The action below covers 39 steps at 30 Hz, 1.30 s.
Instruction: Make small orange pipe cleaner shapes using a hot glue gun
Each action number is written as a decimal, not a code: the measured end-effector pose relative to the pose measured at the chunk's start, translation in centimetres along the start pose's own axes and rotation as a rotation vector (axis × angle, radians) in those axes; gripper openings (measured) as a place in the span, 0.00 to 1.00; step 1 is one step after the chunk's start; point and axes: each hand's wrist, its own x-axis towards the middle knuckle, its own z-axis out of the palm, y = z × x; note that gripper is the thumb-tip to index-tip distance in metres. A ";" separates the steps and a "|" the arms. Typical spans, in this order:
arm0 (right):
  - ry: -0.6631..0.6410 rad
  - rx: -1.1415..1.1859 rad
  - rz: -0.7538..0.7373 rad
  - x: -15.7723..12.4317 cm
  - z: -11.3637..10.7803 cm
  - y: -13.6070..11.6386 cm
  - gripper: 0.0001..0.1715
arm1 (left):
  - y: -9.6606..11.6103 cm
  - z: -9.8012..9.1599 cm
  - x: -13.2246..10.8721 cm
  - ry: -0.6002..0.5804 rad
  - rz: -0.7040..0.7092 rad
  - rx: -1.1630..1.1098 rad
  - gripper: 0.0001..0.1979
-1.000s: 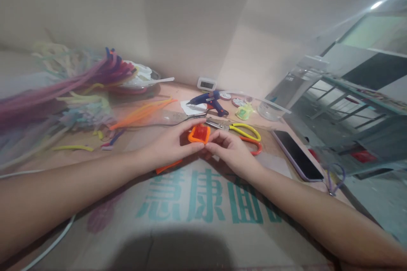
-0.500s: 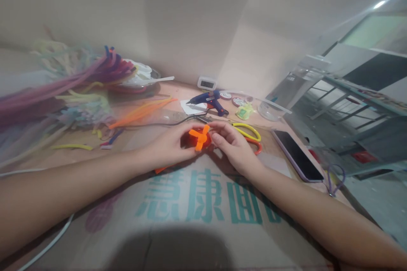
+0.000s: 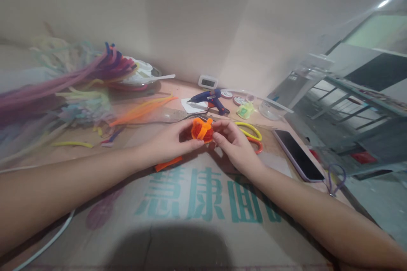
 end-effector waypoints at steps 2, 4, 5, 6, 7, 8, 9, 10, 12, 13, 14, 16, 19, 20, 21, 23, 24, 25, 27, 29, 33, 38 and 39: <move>0.009 -0.022 -0.034 -0.1 0.0 -0.1 0.20 | 0.2 0.0 -0.1 -0.021 0.005 0.035 0.19; -0.013 -0.054 -0.046 -0.2 0.0 -0.1 0.25 | 0.4 0.0 -0.1 -0.041 0.012 0.076 0.15; -0.034 -0.076 -0.046 -0.2 -0.1 -0.1 0.27 | 0.5 0.0 -0.1 -0.044 0.014 0.085 0.15; -0.055 -0.099 -0.041 -0.2 -0.1 -0.1 0.28 | 0.5 0.0 -0.2 -0.040 0.018 0.082 0.15; -0.074 -0.120 -0.033 -0.3 -0.1 -0.1 0.27 | 0.5 0.0 -0.2 -0.033 0.020 0.066 0.16; -0.085 -0.136 -0.025 -0.3 0.0 0.0 0.26 | 0.5 0.0 -0.2 -0.018 0.019 0.041 0.19; -0.088 -0.145 -0.016 -0.3 0.0 0.0 0.24 | 0.4 0.0 -0.2 -0.004 0.009 0.009 0.22; -0.084 -0.141 -0.003 -0.3 0.0 0.1 0.22 | 0.3 0.0 -0.2 0.008 -0.010 -0.022 0.25; -0.065 -0.105 0.021 -0.3 0.2 0.1 0.19 | 0.2 0.0 -0.1 0.029 -0.069 -0.070 0.29; -0.053 -0.081 0.029 -0.3 0.3 0.2 0.19 | 0.1 0.0 -0.1 0.043 -0.091 -0.085 0.28; -0.047 -0.058 0.036 -0.3 0.4 0.2 0.19 | 0.1 0.0 -0.1 0.056 -0.102 -0.095 0.27; -0.041 -0.029 0.034 -0.3 0.5 0.2 0.19 | 0.0 0.0 0.0 0.072 -0.100 -0.094 0.22; -0.042 -0.042 0.006 -0.3 0.5 0.1 0.19 | 0.1 -0.1 0.0 0.062 -0.089 -0.046 0.17; -0.040 -0.053 0.001 -0.3 0.6 0.1 0.19 | 0.2 -0.1 0.0 0.048 -0.084 -0.022 0.16; -0.035 -0.063 0.000 -0.3 0.5 0.1 0.19 | 0.3 -0.2 -0.1 0.036 -0.074 0.002 0.14; -0.034 -0.070 0.013 -0.4 0.5 0.0 0.20 | 0.5 -0.3 -0.1 0.004 -0.046 0.046 0.14; -0.041 -0.068 0.017 -0.4 0.5 0.0 0.20 | 0.6 -0.4 -0.1 -0.008 -0.033 0.066 0.14; -0.053 -0.065 0.015 -0.5 0.5 0.0 0.21 | 0.6 -0.4 -0.1 -0.013 -0.021 0.085 0.14; -0.087 -0.052 0.005 -0.5 0.5 -0.1 0.24 | 0.5 -0.5 0.0 -0.013 -0.006 0.127 0.15; -0.111 -0.038 -0.005 -0.5 0.5 -0.1 0.26 | 0.3 -0.5 0.0 -0.009 0.003 0.163 0.16; -0.102 0.003 -0.006 -0.5 0.4 -0.1 0.22 | 0.2 -0.5 0.0 -0.009 -0.002 0.160 0.16; -0.091 0.043 0.032 -0.3 0.4 -0.2 0.20 | 0.4 -0.5 0.0 -0.014 -0.001 0.117 0.15; -0.086 0.030 0.022 -0.2 0.4 -0.2 0.20 | 0.5 -0.5 0.0 -0.017 -0.001 0.108 0.15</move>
